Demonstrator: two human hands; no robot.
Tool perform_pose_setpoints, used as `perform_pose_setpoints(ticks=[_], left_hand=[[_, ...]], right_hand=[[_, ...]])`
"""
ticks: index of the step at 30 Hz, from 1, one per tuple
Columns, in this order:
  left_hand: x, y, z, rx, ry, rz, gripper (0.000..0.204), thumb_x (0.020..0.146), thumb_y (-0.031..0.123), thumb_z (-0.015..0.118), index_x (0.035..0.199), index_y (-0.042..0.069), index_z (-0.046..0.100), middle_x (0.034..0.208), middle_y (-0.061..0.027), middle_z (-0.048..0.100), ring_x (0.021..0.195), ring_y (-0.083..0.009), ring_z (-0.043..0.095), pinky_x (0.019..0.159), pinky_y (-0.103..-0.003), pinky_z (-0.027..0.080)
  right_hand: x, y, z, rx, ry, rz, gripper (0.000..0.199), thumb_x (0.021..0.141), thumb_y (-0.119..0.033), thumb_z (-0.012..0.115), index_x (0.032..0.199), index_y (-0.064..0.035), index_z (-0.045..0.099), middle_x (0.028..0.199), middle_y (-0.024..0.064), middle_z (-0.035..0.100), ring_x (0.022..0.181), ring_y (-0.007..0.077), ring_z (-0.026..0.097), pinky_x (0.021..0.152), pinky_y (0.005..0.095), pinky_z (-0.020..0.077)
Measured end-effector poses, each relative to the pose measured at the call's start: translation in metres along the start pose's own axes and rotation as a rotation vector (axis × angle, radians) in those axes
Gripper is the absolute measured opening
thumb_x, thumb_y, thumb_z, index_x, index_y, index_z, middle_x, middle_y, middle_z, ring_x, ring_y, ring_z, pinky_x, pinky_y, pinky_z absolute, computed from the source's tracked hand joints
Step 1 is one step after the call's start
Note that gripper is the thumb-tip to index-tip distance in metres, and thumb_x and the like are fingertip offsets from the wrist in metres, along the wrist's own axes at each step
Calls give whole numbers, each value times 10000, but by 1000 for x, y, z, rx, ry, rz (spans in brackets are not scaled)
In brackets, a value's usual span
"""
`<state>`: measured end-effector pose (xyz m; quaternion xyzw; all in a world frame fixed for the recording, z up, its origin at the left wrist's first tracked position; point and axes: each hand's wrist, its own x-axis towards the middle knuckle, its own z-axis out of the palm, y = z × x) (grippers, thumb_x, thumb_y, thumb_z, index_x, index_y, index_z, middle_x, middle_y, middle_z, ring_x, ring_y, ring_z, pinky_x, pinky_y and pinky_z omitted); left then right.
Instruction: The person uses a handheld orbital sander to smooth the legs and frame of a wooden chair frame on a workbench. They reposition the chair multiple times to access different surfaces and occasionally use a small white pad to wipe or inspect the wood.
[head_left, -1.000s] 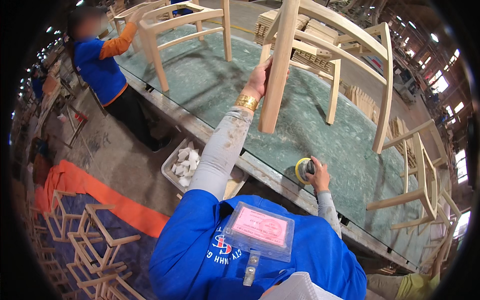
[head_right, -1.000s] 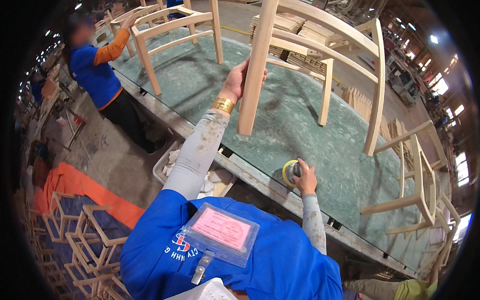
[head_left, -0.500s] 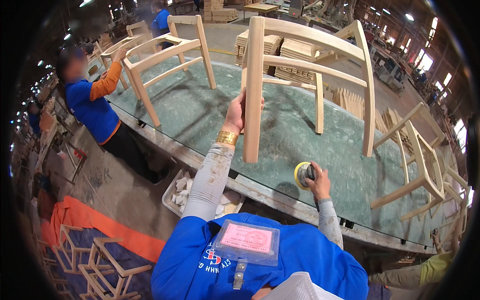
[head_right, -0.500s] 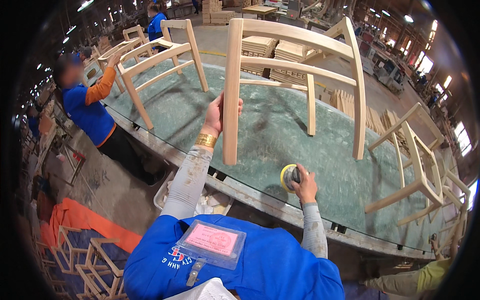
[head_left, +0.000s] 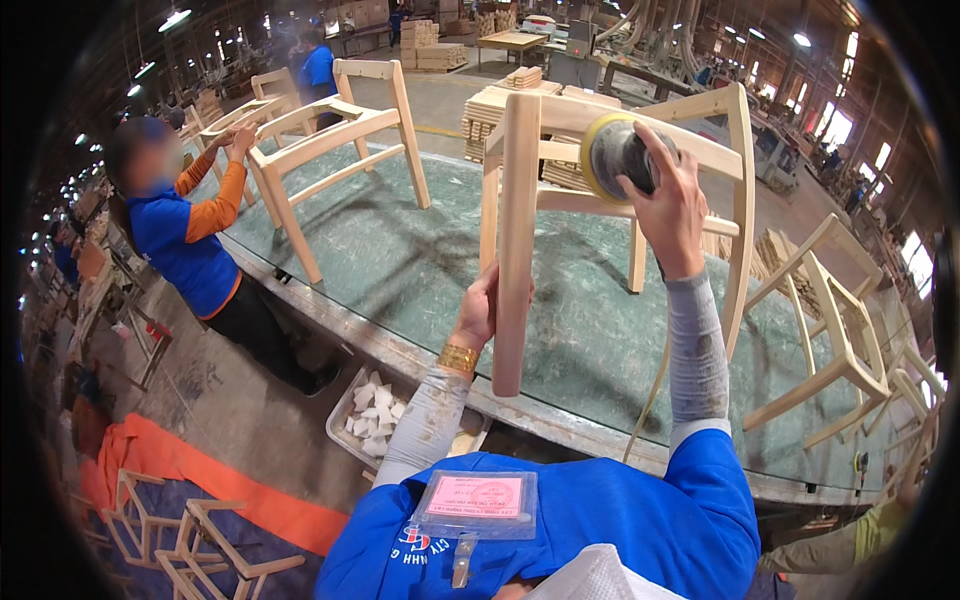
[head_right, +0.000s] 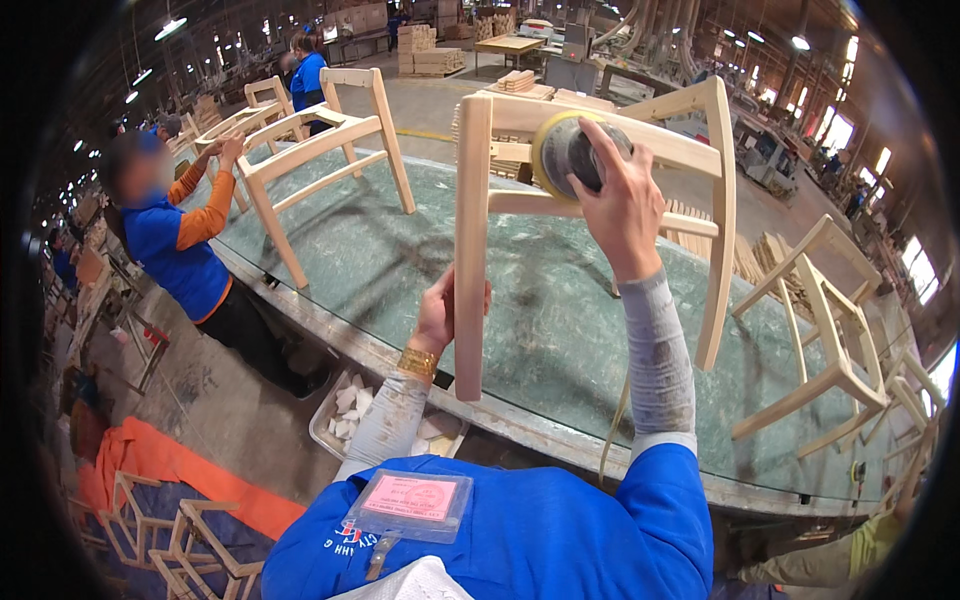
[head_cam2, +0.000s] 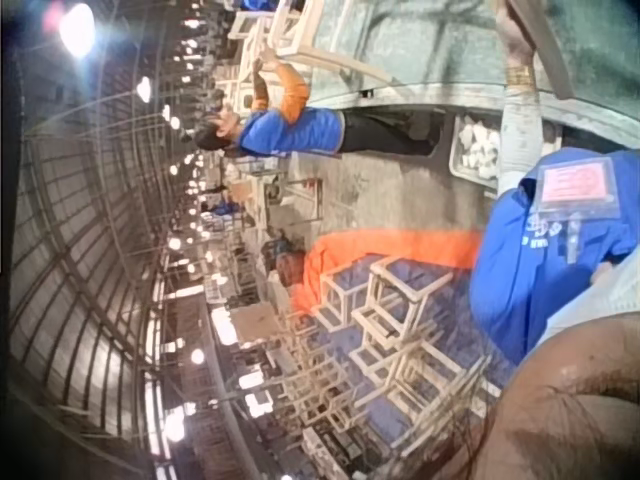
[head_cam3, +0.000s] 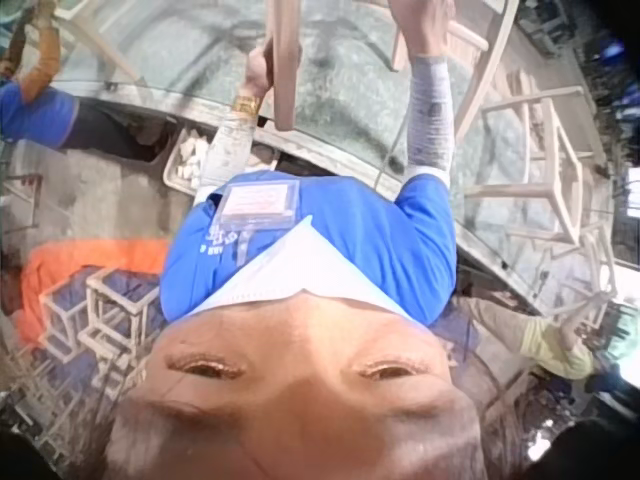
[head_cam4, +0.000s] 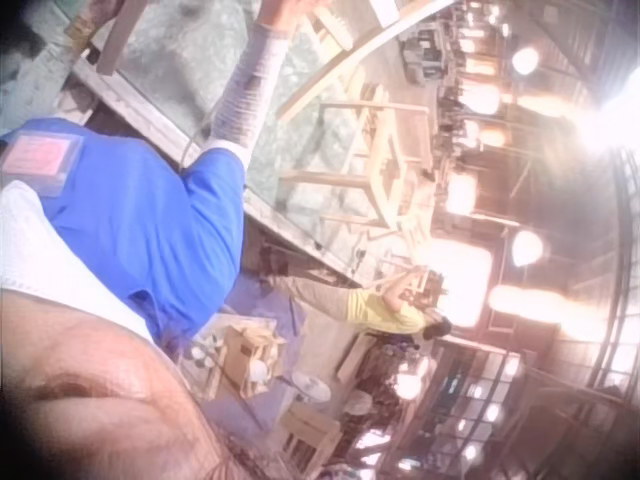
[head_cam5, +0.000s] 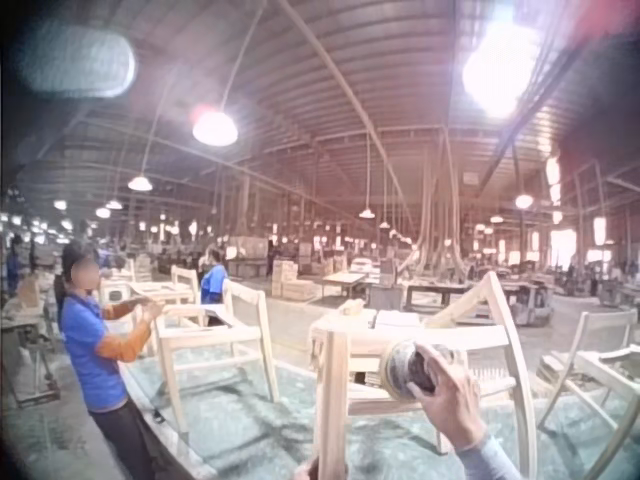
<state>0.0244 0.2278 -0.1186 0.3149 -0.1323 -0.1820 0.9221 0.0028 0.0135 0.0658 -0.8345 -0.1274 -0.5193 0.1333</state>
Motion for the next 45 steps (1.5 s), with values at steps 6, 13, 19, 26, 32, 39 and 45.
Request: perform_pose_setpoints(ticks=[6,13,19,26,32,39,45], left_hand=[[-20,-6,-1,78,-45,-10,429,968,394,334,1115,25,495,890,-132,597,747,-201,592,673,-319,494],[-23,-7,-9,70,-116,-10,405,968,368,371,1195,50,475,900,-111,607,786,-183,609,703,-311,504],[-19,-11,-1,68,-25,-13,424,969,390,337,1116,26,496,887,-129,588,767,-201,580,684,-314,485],[-16,-12,-13,40,-22,-33,454,972,417,320,1116,27,503,880,-136,578,744,-223,566,672,-326,486],[-8,-11,-3,215,-49,72,370,941,356,450,1100,26,501,855,-130,612,729,-199,609,653,-309,512],[21,33,65,628,55,292,311,916,272,559,1095,26,496,732,-86,596,591,-162,596,524,-268,503],[19,17,73,631,108,377,300,872,267,638,998,30,507,650,-42,549,487,-117,531,431,-248,443]], right_hand=[[23,-18,15,-58,-5,-12,705,659,-149,763,1275,-340,478,1021,167,535,840,338,611,644,402,514],[27,-36,14,-60,-21,-47,686,660,-147,764,1256,-344,486,1013,163,514,822,338,616,633,396,515],[23,-8,6,-188,56,49,694,654,-149,774,1263,-327,492,998,169,556,831,306,620,645,386,520],[-66,20,-43,650,-28,467,806,597,8,778,1324,-61,438,1239,148,536,1151,249,523,974,340,433],[-229,54,-41,240,-518,637,905,506,-67,805,1329,-185,446,1121,142,559,1011,305,583,850,389,493],[-365,95,18,-175,-729,854,659,659,-179,689,1265,-288,455,1018,168,528,853,399,599,702,487,498],[-399,114,15,-223,-769,1013,793,640,-169,740,1340,-224,371,1181,185,490,1012,395,553,824,466,488]])
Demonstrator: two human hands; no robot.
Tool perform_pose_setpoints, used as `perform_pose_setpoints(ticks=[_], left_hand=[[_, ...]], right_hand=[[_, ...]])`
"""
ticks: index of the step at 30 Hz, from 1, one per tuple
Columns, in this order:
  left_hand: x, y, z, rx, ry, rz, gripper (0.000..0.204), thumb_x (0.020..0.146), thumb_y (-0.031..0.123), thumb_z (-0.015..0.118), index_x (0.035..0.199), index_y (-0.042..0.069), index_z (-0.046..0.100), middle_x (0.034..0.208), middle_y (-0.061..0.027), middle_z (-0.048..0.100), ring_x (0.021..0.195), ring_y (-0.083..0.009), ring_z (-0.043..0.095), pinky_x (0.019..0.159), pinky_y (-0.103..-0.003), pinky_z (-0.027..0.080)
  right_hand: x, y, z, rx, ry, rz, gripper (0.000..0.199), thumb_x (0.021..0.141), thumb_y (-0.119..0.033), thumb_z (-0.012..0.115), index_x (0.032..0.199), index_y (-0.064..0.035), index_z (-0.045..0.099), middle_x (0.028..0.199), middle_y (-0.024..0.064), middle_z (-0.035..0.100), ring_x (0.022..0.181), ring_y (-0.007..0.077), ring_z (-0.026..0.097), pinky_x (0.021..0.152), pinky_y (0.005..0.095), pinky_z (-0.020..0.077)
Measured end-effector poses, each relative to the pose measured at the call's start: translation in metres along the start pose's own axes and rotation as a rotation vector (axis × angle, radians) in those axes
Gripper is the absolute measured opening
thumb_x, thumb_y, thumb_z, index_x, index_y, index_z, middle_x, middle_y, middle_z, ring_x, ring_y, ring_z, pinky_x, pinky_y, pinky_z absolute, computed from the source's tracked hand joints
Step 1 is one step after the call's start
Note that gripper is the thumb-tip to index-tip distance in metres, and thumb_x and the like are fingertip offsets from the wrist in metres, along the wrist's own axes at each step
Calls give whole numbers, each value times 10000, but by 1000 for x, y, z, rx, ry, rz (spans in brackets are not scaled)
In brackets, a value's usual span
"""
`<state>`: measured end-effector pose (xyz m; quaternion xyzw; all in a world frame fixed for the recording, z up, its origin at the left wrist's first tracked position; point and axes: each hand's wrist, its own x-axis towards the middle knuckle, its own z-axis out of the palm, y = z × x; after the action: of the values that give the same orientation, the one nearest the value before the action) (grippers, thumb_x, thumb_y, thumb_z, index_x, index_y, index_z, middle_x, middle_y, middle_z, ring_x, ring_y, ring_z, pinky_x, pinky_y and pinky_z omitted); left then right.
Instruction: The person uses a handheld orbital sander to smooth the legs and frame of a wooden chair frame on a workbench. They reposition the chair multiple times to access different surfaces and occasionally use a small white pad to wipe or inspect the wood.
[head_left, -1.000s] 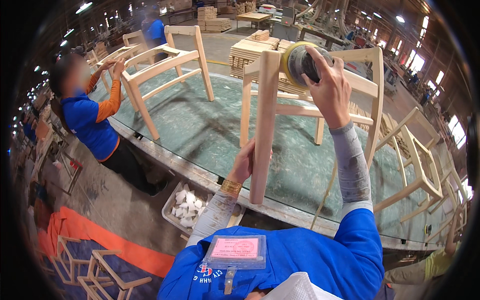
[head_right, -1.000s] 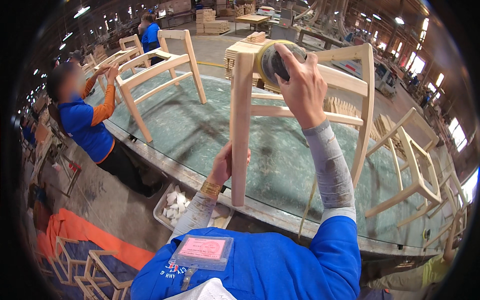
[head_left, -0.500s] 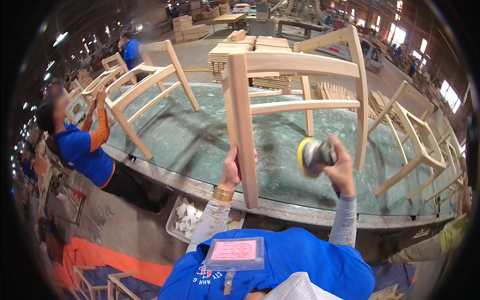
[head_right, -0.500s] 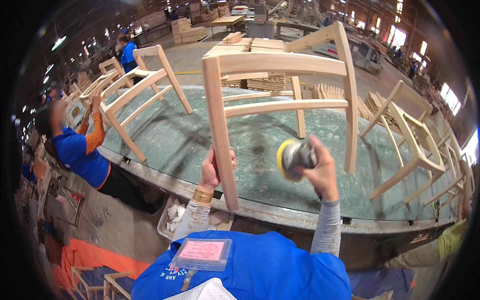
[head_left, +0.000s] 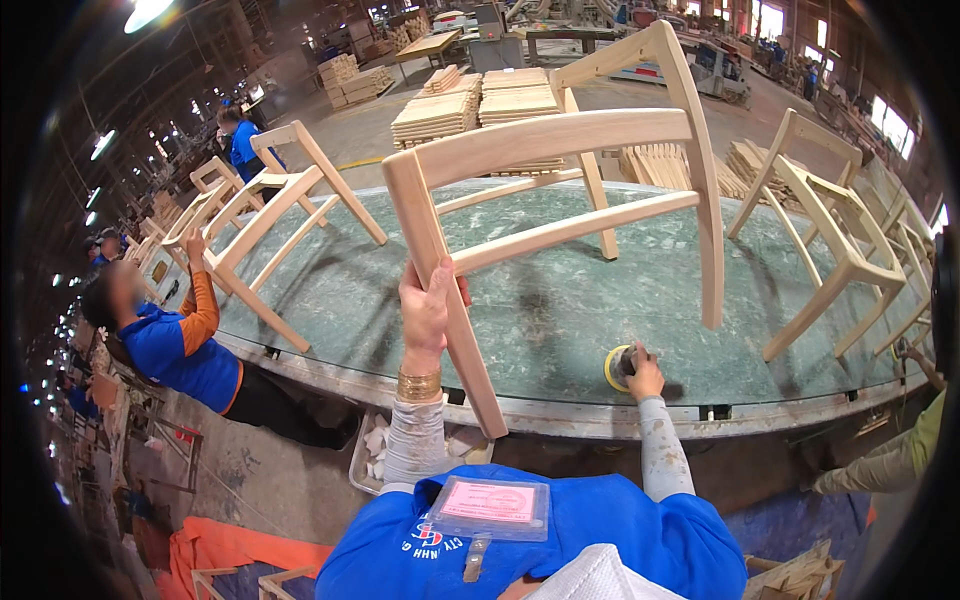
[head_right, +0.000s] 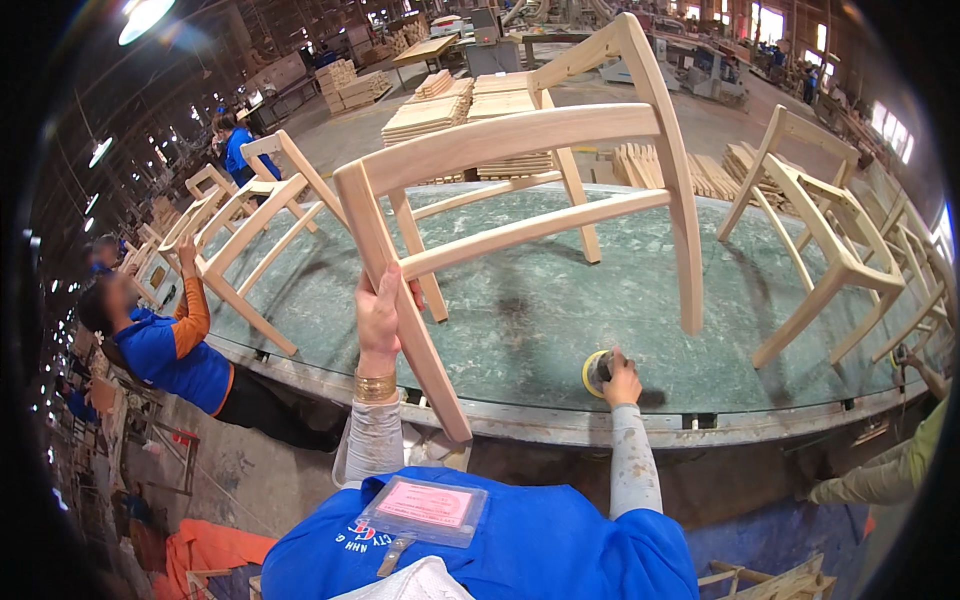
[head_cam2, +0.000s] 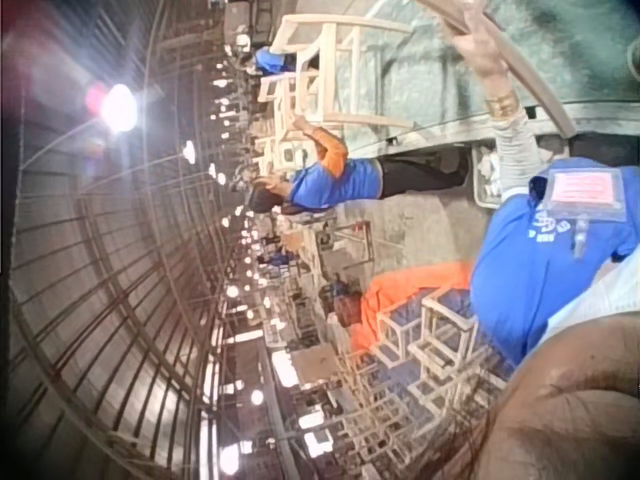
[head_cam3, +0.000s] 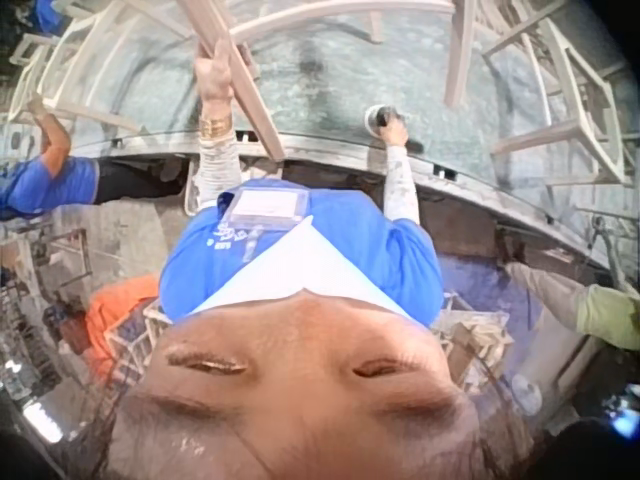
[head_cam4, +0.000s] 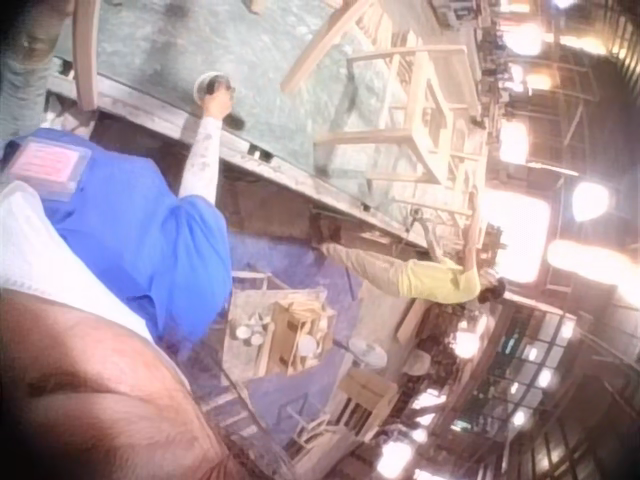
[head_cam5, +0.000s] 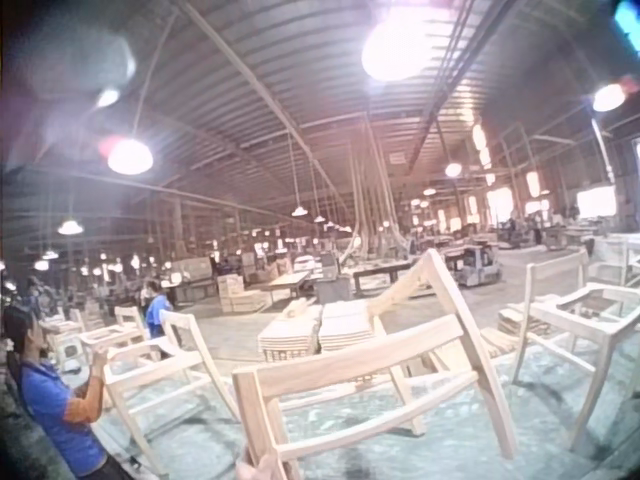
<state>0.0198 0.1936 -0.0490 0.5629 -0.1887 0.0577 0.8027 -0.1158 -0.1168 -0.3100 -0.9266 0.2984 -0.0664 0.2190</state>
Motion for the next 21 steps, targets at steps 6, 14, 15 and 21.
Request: perform_pose_setpoints(ticks=[6,14,15,21], left_hand=[[-4,5,-1,57,6,20,249,899,268,598,945,36,520,654,-55,567,512,-127,552,450,-256,462],[-28,13,38,76,62,19,235,874,226,638,924,29,519,621,-46,554,468,-113,536,419,-240,453],[-29,14,43,86,60,27,231,870,216,643,923,29,518,620,-46,553,467,-112,535,417,-241,452],[-29,13,49,68,67,9,253,833,182,683,956,24,527,642,-39,555,474,-113,535,416,-241,452]], right_hand=[[-15,3,-15,265,215,-51,628,676,-279,752,1230,-98,517,1183,202,529,1043,356,540,870,417,452],[69,-135,-143,1914,-236,-107,681,934,-565,353,1346,-22,335,1108,145,562,1033,238,520,908,388,400],[83,-161,-171,2040,-219,-203,610,946,-520,361,1285,-13,381,1124,158,556,1033,258,534,916,401,416],[123,-187,-200,2345,-56,-70,300,956,-205,469,1027,85,494,967,177,582,889,260,593,869,394,521]])
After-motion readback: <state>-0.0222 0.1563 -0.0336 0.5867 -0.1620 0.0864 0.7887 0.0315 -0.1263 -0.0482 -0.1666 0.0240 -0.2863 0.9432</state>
